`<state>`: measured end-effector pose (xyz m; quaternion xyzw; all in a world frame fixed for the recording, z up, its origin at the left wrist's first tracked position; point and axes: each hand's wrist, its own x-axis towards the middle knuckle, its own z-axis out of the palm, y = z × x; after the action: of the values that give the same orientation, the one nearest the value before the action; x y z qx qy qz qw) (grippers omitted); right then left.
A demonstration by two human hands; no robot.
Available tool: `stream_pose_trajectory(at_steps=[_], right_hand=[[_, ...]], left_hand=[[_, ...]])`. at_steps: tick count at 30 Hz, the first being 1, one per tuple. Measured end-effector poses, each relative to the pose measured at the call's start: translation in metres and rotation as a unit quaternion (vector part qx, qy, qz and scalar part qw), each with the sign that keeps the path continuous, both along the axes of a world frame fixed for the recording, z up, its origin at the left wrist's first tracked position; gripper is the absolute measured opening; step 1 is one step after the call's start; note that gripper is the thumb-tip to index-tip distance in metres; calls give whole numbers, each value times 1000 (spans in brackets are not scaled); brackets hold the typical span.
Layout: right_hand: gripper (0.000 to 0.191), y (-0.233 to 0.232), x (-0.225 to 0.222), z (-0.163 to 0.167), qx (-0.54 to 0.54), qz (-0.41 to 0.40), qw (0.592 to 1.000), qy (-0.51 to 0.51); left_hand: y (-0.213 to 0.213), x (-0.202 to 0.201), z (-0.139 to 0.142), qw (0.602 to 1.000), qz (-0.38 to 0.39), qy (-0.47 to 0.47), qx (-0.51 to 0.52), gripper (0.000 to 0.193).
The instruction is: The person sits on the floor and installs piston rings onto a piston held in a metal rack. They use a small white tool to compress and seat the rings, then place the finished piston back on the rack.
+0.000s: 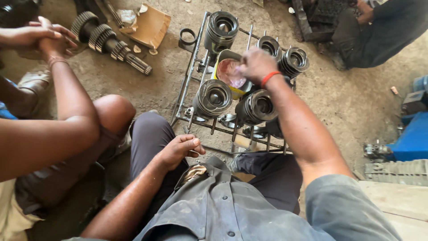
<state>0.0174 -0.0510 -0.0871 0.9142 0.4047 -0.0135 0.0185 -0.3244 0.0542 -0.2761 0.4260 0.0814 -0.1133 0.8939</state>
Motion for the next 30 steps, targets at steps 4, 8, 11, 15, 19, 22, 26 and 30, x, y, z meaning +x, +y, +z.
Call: stream_pose_trajectory(at_steps=[4,8,11,15,19,22,26,30], right_hand=[[12,-27,10,10,95,-24,995,-16],[10,-35,2,11,124,-30,991,-50],[23,-29,-10,12,162,12,986,-19],[38,3,-30,6,-20,109,986,-122],[40,25,-43,9,-262,53,960,-85],[32,31,-40,15,-303,36,952,-25],[28,9,-15,21,-172,14,984,46],[19,-37,11,16,36,97,991,80]], left_hand=[[-5,4,7,1000,28,4,-5,28],[-10,9,12,999,37,20,-1,27],[-11,9,13,999,35,30,7,27],[-8,8,12,999,36,30,25,28],[-5,8,15,998,39,37,12,27],[-3,7,17,998,48,42,14,27],[-4,8,15,998,50,43,19,26],[-7,8,12,998,44,37,10,24]])
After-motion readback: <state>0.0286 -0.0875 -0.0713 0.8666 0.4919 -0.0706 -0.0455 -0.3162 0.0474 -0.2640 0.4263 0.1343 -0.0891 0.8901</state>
